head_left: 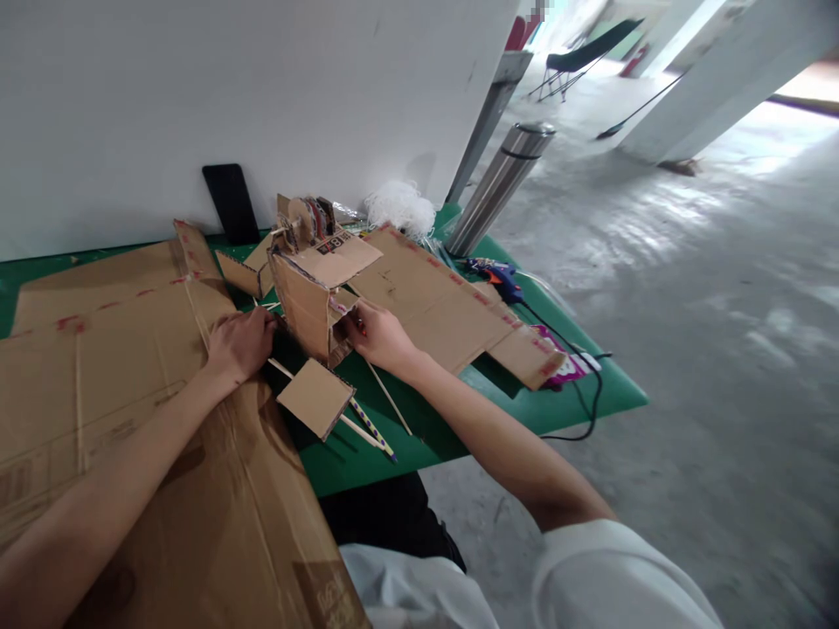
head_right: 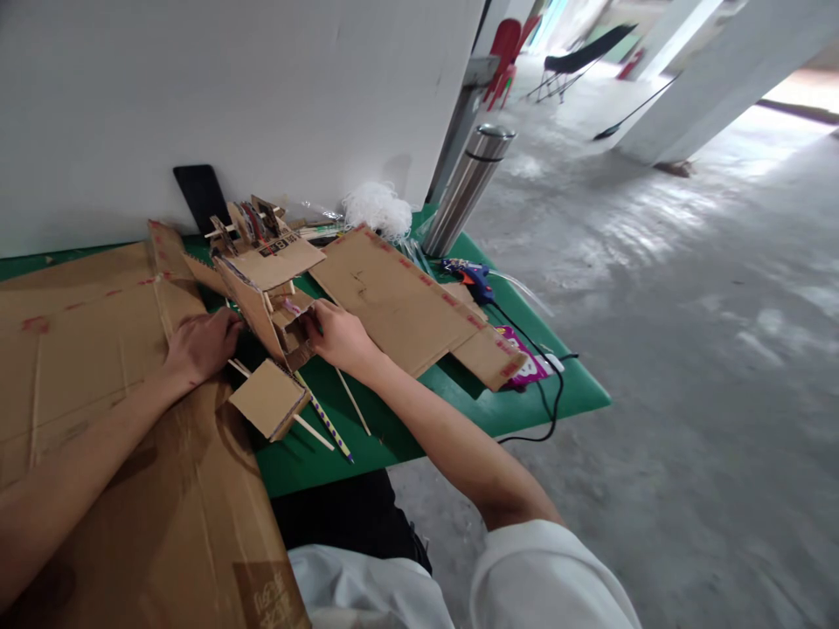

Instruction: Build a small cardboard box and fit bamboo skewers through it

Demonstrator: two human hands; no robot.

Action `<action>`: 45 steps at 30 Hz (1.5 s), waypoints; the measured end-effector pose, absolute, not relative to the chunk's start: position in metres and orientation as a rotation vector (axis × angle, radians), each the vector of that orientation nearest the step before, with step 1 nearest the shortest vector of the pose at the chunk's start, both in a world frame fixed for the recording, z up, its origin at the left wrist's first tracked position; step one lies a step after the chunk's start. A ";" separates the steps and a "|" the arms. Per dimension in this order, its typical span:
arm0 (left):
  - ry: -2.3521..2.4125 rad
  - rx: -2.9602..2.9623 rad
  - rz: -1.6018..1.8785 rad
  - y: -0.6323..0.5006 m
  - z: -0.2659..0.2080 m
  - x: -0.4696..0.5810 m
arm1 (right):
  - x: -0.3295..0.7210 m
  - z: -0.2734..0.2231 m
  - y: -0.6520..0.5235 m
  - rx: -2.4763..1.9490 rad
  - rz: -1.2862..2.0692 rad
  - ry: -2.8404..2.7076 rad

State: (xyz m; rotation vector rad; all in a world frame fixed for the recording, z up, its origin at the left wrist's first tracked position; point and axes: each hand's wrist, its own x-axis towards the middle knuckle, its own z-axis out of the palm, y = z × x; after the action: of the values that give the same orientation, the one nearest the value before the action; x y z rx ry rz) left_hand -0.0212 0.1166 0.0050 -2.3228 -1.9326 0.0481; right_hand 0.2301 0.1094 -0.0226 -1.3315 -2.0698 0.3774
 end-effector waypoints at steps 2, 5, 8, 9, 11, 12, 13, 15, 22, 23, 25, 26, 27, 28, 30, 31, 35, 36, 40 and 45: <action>-1.950 -2.312 0.041 0.116 0.005 -0.021 | 0.230 -0.023 0.109 -1.339 0.377 -2.061; -1.950 -2.316 0.033 0.115 0.007 -0.021 | 0.231 -0.025 0.110 -1.337 0.382 -2.052; -1.939 -2.306 0.056 0.114 0.009 -0.020 | 0.231 -0.026 0.110 -1.297 0.375 -2.047; -1.940 -2.294 0.072 0.114 0.009 -0.020 | 0.231 -0.026 0.110 -1.284 0.368 -2.044; -1.941 -2.277 0.102 0.114 0.010 -0.019 | 0.231 -0.027 0.110 -1.268 0.354 -2.039; -1.937 -2.275 0.110 0.114 0.010 -0.019 | 0.231 -0.028 0.110 -1.265 0.347 -2.039; -1.929 -2.277 0.115 0.114 0.009 -0.019 | 0.231 -0.028 0.111 -1.264 0.343 -2.040; -1.914 -2.285 0.114 0.114 0.008 -0.019 | 0.231 -0.028 0.110 -1.270 0.337 -2.045; -1.929 -2.301 -0.037 0.116 0.002 -0.022 | 0.230 -0.026 0.108 -1.351 0.365 -2.097; -1.931 -2.299 -0.039 0.116 0.002 -0.023 | 0.230 -0.026 0.107 -1.359 0.368 -2.100; -1.916 -2.303 -0.011 0.115 0.003 -0.022 | 0.231 -0.026 0.107 -1.375 0.372 -2.104; -1.905 -2.305 0.013 0.115 0.004 -0.022 | 0.231 -0.027 0.107 -1.381 0.373 -2.106; -1.895 -2.303 0.035 0.114 0.004 -0.022 | 0.231 -0.027 0.107 -1.384 0.374 -2.110; -1.885 -2.299 0.050 0.114 0.005 -0.021 | 0.231 -0.028 0.107 -1.386 0.373 -2.114; -1.870 -2.300 0.065 0.113 0.007 -0.020 | 0.231 -0.029 0.108 -1.386 0.369 -2.123; -1.869 -2.304 0.062 0.113 0.007 -0.020 | 0.230 -0.029 0.108 -1.384 0.367 -2.128; -1.897 -2.320 0.040 0.112 0.008 -0.020 | 0.230 -0.031 0.110 -1.382 0.373 -2.133; -1.900 -2.322 0.034 0.113 0.008 -0.020 | 0.231 -0.030 0.110 -1.377 0.378 -2.130; -1.902 -2.332 0.005 0.113 0.006 -0.021 | 0.240 -0.025 0.108 -1.176 0.394 -2.078; -1.917 -2.340 0.017 0.114 0.005 -0.023 | 0.247 -0.011 0.100 -0.812 0.331 -1.964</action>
State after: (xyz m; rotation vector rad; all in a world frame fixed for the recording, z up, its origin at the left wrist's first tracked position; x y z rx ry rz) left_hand -0.0225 0.1138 0.0050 -2.3398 -1.9167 0.0168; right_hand 0.2468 0.0997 -0.0111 -0.8125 -1.9639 0.3308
